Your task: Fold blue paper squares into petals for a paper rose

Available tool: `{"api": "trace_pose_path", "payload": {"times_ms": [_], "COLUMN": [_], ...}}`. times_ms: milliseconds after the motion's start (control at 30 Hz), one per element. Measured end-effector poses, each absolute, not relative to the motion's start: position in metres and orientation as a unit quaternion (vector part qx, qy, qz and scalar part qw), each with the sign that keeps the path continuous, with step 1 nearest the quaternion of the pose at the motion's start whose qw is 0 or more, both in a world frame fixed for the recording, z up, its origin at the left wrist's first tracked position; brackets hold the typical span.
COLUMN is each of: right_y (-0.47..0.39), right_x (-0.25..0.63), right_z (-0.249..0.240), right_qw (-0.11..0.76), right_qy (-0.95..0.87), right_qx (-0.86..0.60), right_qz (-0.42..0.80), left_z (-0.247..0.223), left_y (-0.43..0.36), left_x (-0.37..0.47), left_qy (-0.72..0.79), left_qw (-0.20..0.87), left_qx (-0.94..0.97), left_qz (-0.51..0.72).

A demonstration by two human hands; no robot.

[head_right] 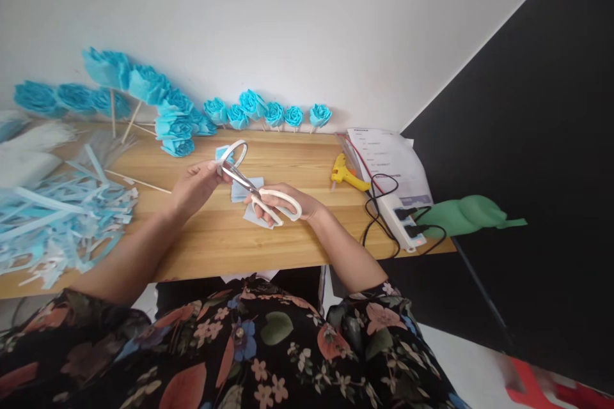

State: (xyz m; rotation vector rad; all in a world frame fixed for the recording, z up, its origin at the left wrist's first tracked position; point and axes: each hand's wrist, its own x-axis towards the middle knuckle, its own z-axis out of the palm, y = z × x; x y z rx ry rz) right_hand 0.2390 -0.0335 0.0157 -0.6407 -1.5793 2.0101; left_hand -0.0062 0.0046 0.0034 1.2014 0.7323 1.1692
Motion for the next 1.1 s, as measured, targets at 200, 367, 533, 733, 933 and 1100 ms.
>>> {"api": "trace_pose_path", "payload": {"times_ms": [200, 367, 533, 733, 933, 1100], "right_y": [-0.032, -0.032, -0.03, -0.029, -0.029, -0.029], "right_x": [0.24, 0.239, 0.238, 0.239, 0.239, 0.239], "right_z": [0.013, 0.009, 0.006, 0.006, 0.002, 0.003], "right_qw": [0.248, 0.246, 0.25, 0.248, 0.249, 0.247], "right_qy": [-0.586, -0.594, -0.603, -0.609, -0.619, -0.624], "right_qx": [-0.214, -0.209, -0.189, -0.179, -0.165, -0.155], "right_qz": [0.741, 0.737, 0.734, 0.732, 0.726, 0.725], "left_z": [0.002, 0.002, 0.006, 0.008, 0.006, 0.006], "left_y": [0.001, -0.003, -0.006, -0.007, -0.007, -0.006], "left_x": [-0.005, -0.006, -0.004, -0.003, -0.003, -0.003], "left_qy": [0.329, 0.333, 0.325, 0.311, 0.298, 0.29], "left_qw": [0.594, 0.562, 0.554, 0.55, 0.558, 0.562], "left_qx": [0.551, 0.616, 0.636, 0.646, 0.645, 0.647], "left_qz": [0.485, 0.441, 0.428, 0.429, 0.428, 0.427]}}
